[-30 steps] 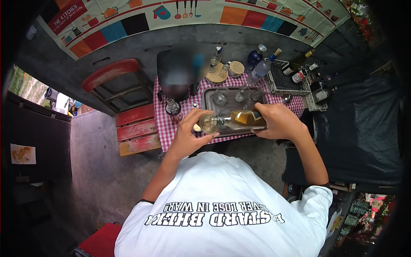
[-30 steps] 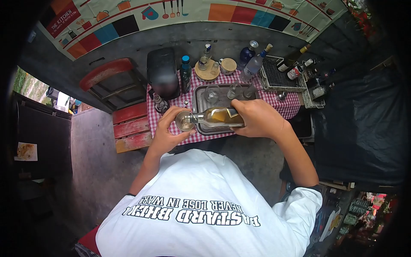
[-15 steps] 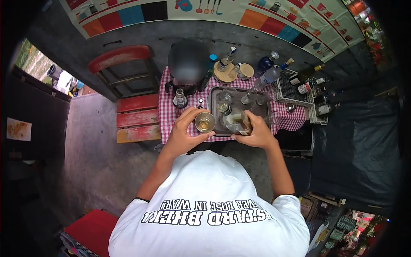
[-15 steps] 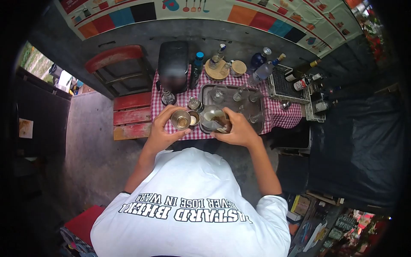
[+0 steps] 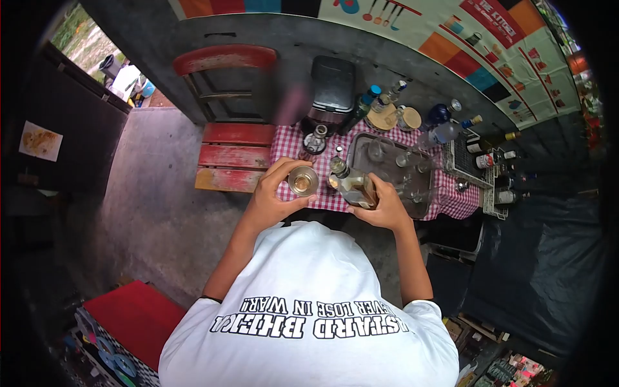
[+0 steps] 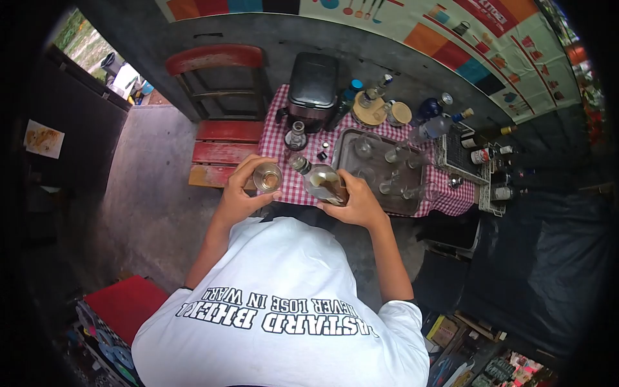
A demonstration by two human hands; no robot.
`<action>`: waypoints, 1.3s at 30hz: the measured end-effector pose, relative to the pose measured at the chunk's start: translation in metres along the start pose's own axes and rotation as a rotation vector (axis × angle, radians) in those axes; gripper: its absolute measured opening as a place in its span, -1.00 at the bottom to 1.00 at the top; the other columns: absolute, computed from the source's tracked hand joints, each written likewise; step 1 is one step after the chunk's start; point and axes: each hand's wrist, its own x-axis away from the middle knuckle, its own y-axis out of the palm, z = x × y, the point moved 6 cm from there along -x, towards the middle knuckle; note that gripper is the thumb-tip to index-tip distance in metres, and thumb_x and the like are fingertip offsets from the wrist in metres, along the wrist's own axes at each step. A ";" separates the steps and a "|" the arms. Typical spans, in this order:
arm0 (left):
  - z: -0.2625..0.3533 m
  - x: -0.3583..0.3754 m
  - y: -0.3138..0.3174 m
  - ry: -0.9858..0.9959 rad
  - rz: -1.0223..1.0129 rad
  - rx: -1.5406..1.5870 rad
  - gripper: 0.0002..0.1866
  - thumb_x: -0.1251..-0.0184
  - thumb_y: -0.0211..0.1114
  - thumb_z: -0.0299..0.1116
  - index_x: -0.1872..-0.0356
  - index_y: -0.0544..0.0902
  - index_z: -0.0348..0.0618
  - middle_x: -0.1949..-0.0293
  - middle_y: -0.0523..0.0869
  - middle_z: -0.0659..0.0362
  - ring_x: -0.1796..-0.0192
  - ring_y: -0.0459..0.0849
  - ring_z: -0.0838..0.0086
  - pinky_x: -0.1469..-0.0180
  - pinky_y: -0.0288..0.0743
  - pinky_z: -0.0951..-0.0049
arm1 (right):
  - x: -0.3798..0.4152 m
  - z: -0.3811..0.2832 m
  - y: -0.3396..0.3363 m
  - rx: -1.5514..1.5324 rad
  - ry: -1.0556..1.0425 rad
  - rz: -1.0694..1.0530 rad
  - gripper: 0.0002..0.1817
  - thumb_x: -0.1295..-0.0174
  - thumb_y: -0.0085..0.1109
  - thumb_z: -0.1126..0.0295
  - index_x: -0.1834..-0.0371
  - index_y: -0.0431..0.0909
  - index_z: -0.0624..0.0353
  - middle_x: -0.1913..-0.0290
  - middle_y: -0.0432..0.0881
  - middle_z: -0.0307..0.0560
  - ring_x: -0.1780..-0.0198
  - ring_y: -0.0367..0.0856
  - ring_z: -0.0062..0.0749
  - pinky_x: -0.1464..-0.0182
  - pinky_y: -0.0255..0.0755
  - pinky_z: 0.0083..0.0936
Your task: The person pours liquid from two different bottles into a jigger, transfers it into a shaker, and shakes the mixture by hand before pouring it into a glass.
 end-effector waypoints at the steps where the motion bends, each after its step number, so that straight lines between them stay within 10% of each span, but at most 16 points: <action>1: 0.001 0.002 -0.006 0.020 0.004 -0.017 -0.39 0.04 0.58 -0.42 -0.13 0.60 -0.21 0.03 0.58 0.16 -0.06 0.60 0.41 -0.14 0.45 0.43 | -0.003 -0.003 0.006 -0.004 -0.008 -0.010 -0.46 0.13 0.56 0.31 0.12 0.50 0.31 0.33 0.70 0.06 0.29 0.74 -0.24 0.21 0.55 -0.39; 18: -0.004 -0.003 -0.056 0.053 -0.070 -0.055 -0.40 0.10 0.61 -0.43 -0.09 0.63 -0.19 0.02 0.60 0.15 -0.07 0.61 0.37 -0.16 0.45 0.38 | -0.030 -0.081 -0.002 0.329 -0.101 -0.082 -0.44 0.05 0.50 0.12 0.16 0.49 0.32 0.40 0.66 0.20 0.33 0.65 0.16 0.28 0.48 -0.15; 39: -0.003 -0.005 -0.050 0.158 -0.159 -0.024 -0.42 0.09 0.60 -0.43 -0.06 0.64 -0.25 0.11 0.61 0.14 0.04 0.63 0.38 -0.03 0.50 0.40 | -0.018 -0.113 -0.021 0.588 -0.075 -0.112 -0.46 0.05 0.53 0.08 0.35 0.41 0.26 0.50 0.59 0.16 0.39 0.62 0.14 0.34 0.45 -0.16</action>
